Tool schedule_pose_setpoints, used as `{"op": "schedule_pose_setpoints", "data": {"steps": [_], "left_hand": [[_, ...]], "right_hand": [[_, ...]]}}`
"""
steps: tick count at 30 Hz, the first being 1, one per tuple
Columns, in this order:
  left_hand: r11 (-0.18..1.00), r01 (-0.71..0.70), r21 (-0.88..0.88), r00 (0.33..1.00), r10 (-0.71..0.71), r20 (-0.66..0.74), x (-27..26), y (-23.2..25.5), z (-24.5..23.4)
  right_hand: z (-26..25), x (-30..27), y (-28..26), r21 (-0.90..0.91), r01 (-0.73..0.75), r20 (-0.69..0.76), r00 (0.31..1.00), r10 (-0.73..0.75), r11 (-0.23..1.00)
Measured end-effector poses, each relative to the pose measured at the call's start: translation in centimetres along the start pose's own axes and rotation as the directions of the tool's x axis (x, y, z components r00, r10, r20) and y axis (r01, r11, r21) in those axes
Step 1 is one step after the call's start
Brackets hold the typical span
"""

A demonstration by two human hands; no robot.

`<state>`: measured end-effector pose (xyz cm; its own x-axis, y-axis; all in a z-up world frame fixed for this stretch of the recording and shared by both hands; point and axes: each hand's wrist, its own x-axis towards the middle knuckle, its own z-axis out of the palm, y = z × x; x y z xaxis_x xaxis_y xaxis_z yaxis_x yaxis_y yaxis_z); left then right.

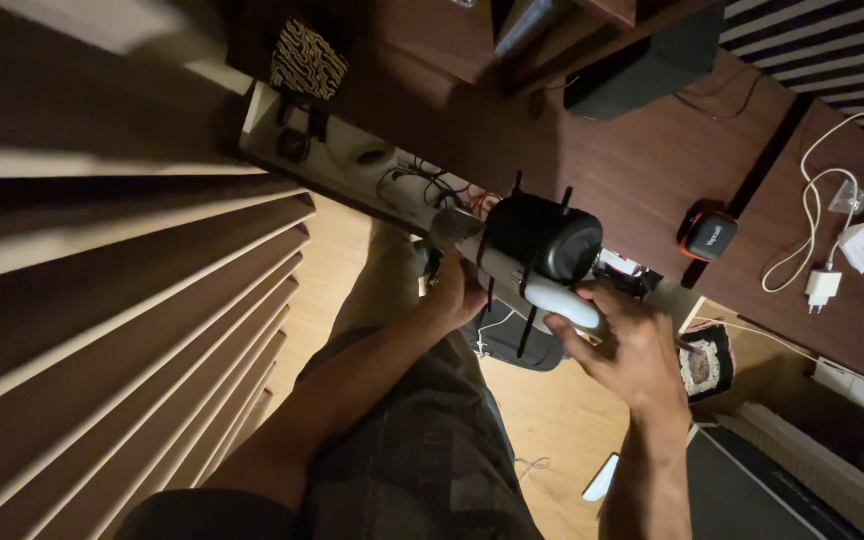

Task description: Assembling and disassembling the attachments and main body of a handheld vacuum cleaner.

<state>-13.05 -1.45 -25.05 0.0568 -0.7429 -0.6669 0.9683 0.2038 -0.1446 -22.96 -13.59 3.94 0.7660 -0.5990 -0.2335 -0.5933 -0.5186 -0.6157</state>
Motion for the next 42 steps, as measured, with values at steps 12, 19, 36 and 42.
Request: {"op": "schedule_pose_setpoints", "data": {"steps": [12,19,36,42], "left_hand": [[0.994,0.071,0.087,0.987,-0.083,0.141,-0.6,-0.8,1.0],[0.986,0.144,0.085,0.986,-0.136,-0.096,-1.3,-2.2,3.6],[0.949,0.174,0.262,0.982,-0.146,-0.123,3.3,-1.4,-0.9],[0.953,0.266,0.144,0.951,-0.236,-0.199,1.6,-3.6,-2.5]], "right_hand": [[-1.3,0.8,-0.6,-0.031,0.161,-0.007,0.987,-0.161,0.986],[-2.1,-0.3,0.9,-0.06,0.052,0.035,0.998,-0.05,0.997],[-1.2,-1.8,-0.6,-0.071,-0.143,-0.08,0.987,0.137,0.987],[-1.5,-3.9,-1.8,-0.057,-0.052,-0.111,0.993,0.045,0.997]]}}
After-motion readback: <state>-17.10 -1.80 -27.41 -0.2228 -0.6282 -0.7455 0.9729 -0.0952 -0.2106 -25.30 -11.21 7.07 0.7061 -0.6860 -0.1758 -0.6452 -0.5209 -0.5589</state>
